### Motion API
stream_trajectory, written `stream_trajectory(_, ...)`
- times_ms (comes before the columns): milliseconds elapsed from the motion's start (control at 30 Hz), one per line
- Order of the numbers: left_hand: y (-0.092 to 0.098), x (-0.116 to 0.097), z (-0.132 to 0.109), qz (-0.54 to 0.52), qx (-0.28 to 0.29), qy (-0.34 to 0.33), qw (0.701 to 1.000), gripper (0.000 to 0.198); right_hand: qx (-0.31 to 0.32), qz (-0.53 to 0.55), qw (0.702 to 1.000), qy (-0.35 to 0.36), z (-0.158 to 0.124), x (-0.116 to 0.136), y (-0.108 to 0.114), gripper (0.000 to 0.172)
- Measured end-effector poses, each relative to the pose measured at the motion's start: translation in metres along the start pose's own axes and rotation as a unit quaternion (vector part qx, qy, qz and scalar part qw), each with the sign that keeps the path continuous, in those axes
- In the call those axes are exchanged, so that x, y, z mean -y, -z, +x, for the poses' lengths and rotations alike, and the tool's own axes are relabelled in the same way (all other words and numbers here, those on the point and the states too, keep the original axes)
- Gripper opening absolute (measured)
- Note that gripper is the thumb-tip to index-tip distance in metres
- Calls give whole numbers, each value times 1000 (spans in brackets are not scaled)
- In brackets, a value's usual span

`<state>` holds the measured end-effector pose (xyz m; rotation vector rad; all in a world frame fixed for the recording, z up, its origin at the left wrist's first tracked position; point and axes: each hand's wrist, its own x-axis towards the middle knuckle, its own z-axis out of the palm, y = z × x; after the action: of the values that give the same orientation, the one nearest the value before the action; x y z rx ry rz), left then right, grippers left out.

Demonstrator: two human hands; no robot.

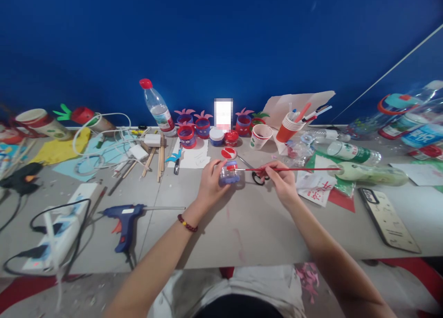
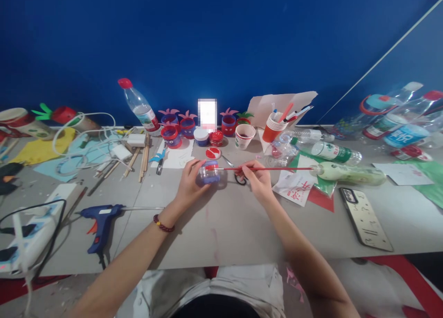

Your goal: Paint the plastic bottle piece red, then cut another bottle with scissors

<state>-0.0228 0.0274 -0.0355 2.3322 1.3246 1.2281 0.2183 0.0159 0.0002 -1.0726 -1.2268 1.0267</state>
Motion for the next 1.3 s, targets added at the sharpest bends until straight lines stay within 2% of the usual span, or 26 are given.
stream_trajectory(200, -4, 2, 0, 24, -11, -34, 999, 66, 23, -21, 999, 6, -3, 12, -9, 34)
stream_trajectory(300, -3, 3, 0, 14, -6, -24, 1000, 66, 19, -34, 999, 14, -2, 13, -8, 35)
stream_trajectory(467, 0, 4, -1, -10, -10, 0, 1000, 67, -3, -50, 998, 36, 1, 11, -2, 33)
stream_trajectory(700, 4, 3, 0, -19, -8, 25, 999, 66, -22, -79, 996, 28, 7, 7, 5, 34)
stream_trajectory(867, 3, 3, 0, -3, -12, 24, 1000, 69, -56, -35, 997, 37, 7, 1, 7, 31)
stream_trajectory(1000, 1, 3, 0, -5, -12, 11, 1000, 70, -15, 14, 1000, 7, 5, -3, 8, 28)
stream_trajectory(1133, -1, 3, -1, -11, -11, -6, 1000, 69, 37, 3, 999, -14, 0, 2, 1, 29)
stream_trajectory(1300, -3, 4, -1, -13, -5, -3, 1000, 67, 39, -37, 998, -12, -1, 9, -5, 35)
